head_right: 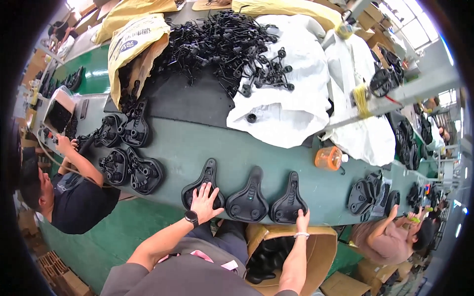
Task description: The recorder is assembling bicycle saddles by manually fitting clamps and rails together at a factory workbench.
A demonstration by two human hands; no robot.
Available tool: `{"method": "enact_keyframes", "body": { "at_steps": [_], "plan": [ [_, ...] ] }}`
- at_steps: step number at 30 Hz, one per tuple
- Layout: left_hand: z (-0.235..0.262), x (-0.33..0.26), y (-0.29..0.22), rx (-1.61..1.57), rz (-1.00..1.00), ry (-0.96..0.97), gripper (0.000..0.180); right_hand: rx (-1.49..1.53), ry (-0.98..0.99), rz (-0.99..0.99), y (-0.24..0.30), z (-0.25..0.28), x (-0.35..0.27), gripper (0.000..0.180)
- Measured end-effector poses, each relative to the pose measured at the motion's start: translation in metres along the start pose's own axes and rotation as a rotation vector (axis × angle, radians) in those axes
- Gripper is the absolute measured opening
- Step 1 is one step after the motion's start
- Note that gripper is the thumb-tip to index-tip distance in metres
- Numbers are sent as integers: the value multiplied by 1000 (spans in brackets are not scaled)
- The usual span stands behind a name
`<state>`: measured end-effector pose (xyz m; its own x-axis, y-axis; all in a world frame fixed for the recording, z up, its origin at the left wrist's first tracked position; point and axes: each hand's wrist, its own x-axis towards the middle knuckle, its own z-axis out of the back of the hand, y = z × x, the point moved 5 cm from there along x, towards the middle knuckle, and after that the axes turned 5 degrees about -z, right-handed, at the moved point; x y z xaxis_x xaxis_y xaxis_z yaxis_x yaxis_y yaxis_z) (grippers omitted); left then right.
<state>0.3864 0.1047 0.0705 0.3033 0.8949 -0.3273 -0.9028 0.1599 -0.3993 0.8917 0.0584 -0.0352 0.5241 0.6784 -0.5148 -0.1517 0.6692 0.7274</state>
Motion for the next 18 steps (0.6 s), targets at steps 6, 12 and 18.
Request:
{"method": "enact_keyframes", "body": {
  "at_steps": [6,12,18],
  "plan": [
    [30,10,28,-88,38,-73,76,-694,-124,182,137,-57,-16,57],
    [77,124,-10,-313,-61,-306,58,-655,-19,728,285,-159,86,52],
    [89,297,-43,-260,-93,-419,62,-736,-143,845,373,-247,202,24]
  ]
}}
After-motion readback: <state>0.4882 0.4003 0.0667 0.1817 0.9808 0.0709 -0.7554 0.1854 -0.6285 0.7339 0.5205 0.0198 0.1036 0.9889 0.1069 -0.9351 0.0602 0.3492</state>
